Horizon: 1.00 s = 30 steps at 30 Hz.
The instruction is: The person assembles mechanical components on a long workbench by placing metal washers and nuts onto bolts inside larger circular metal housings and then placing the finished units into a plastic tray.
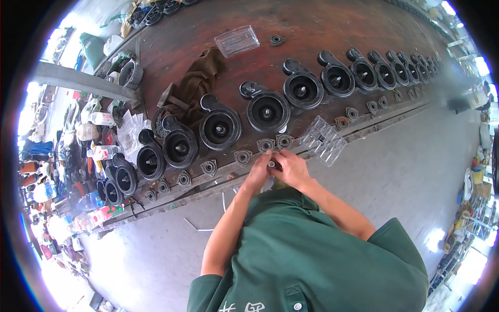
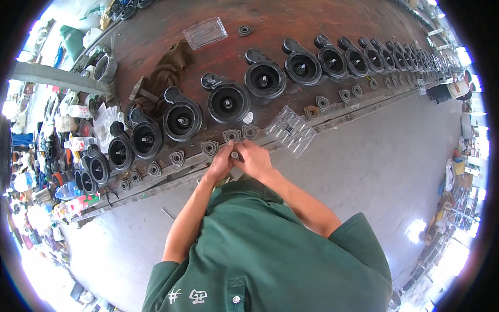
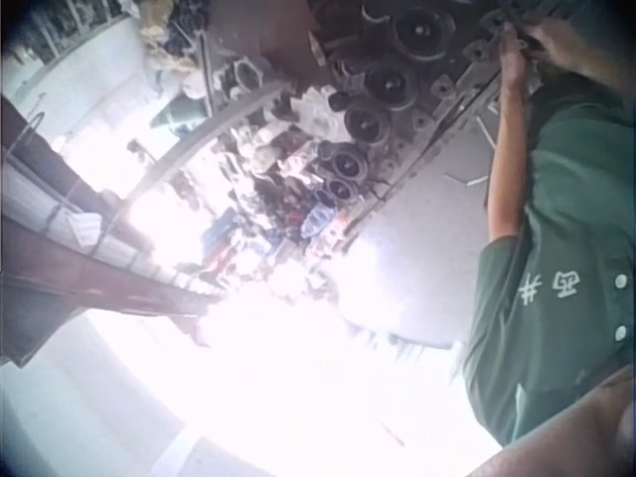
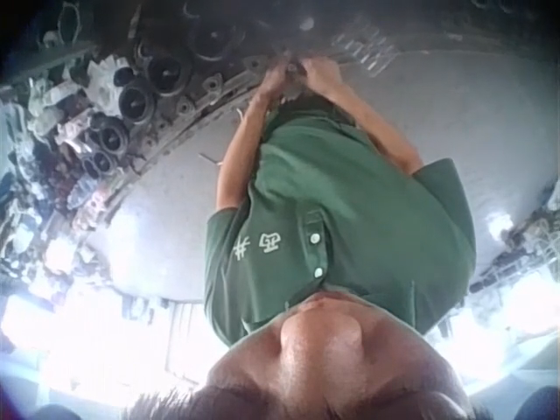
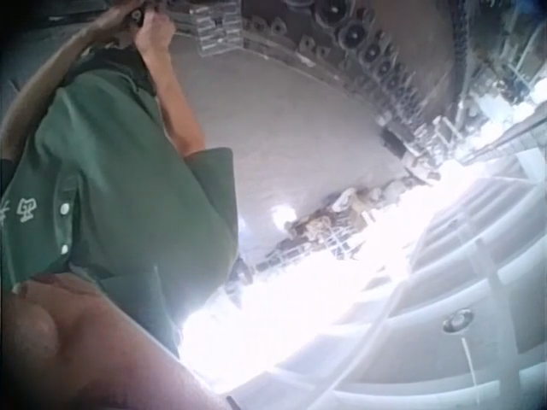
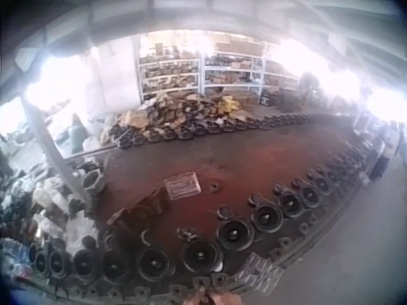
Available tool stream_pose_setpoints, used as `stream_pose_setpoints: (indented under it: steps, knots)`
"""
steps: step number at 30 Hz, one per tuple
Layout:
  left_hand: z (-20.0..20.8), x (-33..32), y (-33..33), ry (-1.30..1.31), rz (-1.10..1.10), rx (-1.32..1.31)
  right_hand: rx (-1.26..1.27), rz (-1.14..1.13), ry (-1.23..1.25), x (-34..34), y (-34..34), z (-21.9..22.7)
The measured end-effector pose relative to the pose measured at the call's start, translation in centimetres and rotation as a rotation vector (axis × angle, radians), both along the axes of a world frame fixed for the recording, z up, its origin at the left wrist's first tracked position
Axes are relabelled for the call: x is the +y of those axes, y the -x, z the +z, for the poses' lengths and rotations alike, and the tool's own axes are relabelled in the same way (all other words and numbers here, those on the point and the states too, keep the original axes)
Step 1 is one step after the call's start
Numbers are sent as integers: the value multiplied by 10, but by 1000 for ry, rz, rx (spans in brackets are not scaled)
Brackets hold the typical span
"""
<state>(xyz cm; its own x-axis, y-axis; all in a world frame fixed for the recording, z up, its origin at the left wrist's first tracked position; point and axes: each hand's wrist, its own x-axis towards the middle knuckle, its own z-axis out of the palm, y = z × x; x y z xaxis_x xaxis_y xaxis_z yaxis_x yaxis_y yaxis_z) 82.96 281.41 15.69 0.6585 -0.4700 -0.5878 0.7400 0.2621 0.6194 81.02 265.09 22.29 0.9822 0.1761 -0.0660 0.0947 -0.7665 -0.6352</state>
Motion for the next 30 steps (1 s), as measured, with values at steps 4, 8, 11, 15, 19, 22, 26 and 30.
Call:
stream_pose_setpoints:
  steps: [4,8,11,15,19,22,26,30]
  knots:
    - [-18,20,7,-8,26,16,-39,-56,-56,-9,-7,-21]
    - [-11,23,17,10,172,101,-142,-184,106,-38,-34,-52]
    - [-11,26,23,82,230,131,-175,-127,200,-44,-43,-67]
    - [-21,32,25,151,282,147,-104,-86,200,-44,-42,-65]
    - [-16,37,21,146,251,170,-39,-216,21,-49,-44,-72]
    - [-16,39,22,162,273,195,-33,-238,-30,-53,-50,-80]
    - [-14,41,20,177,303,222,59,-249,-25,-61,-59,-85]
    - [-18,42,20,126,273,182,362,-227,52,-70,-82,-78]
